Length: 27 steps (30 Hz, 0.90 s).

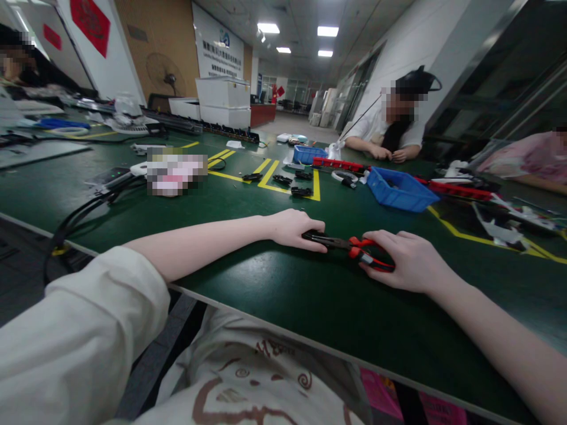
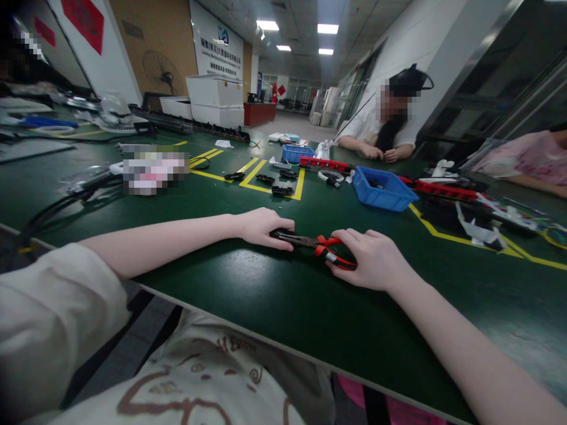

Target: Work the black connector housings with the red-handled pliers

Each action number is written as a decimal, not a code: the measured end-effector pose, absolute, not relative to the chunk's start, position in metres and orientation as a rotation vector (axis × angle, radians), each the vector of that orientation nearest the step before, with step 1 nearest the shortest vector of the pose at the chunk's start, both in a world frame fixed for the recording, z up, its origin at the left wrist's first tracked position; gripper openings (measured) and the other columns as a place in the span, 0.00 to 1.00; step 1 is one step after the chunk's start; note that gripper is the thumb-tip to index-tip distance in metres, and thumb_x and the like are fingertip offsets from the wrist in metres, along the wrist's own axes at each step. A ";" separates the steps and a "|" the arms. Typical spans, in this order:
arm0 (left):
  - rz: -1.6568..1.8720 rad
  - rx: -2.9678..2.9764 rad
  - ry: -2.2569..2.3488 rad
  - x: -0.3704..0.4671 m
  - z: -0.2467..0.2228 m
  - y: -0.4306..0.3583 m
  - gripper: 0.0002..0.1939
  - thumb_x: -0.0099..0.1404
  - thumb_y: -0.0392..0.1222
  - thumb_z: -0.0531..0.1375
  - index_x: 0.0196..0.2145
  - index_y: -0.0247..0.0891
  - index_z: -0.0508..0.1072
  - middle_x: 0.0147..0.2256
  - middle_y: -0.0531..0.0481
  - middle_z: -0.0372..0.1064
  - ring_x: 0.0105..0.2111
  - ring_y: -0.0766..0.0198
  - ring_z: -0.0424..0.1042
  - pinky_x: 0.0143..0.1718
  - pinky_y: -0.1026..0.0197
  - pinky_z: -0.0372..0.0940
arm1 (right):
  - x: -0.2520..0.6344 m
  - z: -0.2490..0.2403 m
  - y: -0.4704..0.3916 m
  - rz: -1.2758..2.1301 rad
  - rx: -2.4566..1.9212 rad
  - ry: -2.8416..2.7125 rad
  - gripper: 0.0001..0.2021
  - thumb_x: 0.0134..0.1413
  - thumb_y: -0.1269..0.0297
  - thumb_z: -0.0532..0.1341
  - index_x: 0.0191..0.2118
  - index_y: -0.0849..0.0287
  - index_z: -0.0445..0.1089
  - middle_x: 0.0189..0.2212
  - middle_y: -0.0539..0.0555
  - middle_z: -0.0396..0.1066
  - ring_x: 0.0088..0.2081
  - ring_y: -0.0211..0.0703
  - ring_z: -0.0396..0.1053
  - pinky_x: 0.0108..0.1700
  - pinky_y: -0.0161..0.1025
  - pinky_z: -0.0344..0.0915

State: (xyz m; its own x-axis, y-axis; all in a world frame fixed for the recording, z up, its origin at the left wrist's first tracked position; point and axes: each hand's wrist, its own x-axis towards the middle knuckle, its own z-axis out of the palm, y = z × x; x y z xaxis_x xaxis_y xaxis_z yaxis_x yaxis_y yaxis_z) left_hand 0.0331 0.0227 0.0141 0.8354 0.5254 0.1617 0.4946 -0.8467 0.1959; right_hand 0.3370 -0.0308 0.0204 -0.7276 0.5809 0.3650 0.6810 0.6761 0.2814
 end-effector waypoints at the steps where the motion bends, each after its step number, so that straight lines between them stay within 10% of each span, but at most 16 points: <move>1: 0.316 2.863 0.795 0.033 0.014 0.023 0.24 0.70 0.66 0.57 0.43 0.41 0.74 0.29 0.51 0.75 0.29 0.59 0.75 0.28 0.63 0.55 | 0.337 0.021 -0.031 -0.581 -1.012 -2.652 0.19 0.57 0.49 0.61 0.49 0.56 0.72 0.36 0.57 0.80 0.28 0.47 0.72 0.34 0.43 0.64; 27: 0.333 2.911 0.771 0.034 0.013 0.022 0.22 0.69 0.64 0.60 0.42 0.41 0.73 0.29 0.50 0.75 0.29 0.58 0.75 0.27 0.62 0.54 | 0.335 0.022 -0.036 -0.707 -0.966 -2.626 0.19 0.58 0.50 0.61 0.48 0.58 0.74 0.37 0.60 0.80 0.31 0.50 0.74 0.37 0.47 0.64</move>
